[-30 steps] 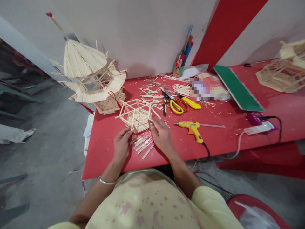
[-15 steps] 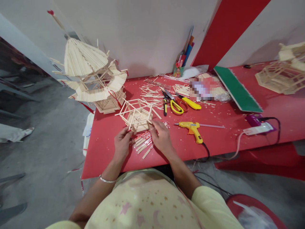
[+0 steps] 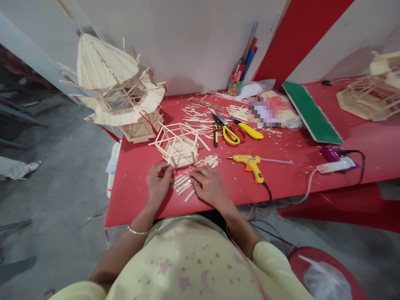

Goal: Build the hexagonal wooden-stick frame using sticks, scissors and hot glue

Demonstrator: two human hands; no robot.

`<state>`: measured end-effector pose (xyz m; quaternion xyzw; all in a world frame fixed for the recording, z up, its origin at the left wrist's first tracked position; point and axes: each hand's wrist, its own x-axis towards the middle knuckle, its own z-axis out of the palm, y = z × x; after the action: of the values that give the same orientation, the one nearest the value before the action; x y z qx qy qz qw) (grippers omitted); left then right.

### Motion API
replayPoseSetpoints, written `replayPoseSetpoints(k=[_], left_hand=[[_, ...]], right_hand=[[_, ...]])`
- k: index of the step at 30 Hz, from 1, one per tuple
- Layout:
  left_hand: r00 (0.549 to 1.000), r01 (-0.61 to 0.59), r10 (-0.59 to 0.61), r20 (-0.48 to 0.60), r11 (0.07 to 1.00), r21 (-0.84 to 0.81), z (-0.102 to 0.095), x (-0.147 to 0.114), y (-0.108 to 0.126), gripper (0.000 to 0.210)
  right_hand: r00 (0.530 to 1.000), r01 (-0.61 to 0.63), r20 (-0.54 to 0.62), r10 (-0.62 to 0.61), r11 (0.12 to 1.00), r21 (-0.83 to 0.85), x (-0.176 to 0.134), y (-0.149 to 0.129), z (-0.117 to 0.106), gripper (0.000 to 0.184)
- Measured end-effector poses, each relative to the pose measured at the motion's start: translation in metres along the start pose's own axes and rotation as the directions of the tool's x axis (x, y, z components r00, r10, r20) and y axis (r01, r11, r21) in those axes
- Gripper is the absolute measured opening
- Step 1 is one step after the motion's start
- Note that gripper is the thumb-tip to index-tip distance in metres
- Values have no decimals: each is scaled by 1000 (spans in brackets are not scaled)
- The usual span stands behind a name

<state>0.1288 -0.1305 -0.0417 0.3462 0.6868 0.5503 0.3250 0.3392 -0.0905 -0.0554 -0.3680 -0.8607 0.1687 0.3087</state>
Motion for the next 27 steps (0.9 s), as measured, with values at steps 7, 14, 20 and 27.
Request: replayPoseSetpoints(k=[7,14,20,27], left_hand=[[903,-429,272,333,627,650,-15,-12,-13,25],[877,-480,304,372,510,714,-10,-15,-11,28],[895,-446,308,322,597,667,-16,-11,-9,25],[907,-421,310,285,692,586,-21,-8,-15,23]], right_hand=[[992,-114,38,120,985,-133,4,8,-20,28],[893,-295,167,417,824,-483,91,32,-43,34],[833,-292,258,490,784,-548,136,48,-24,33],[811,-340,237,535,761,-553,132,54,-37,33]])
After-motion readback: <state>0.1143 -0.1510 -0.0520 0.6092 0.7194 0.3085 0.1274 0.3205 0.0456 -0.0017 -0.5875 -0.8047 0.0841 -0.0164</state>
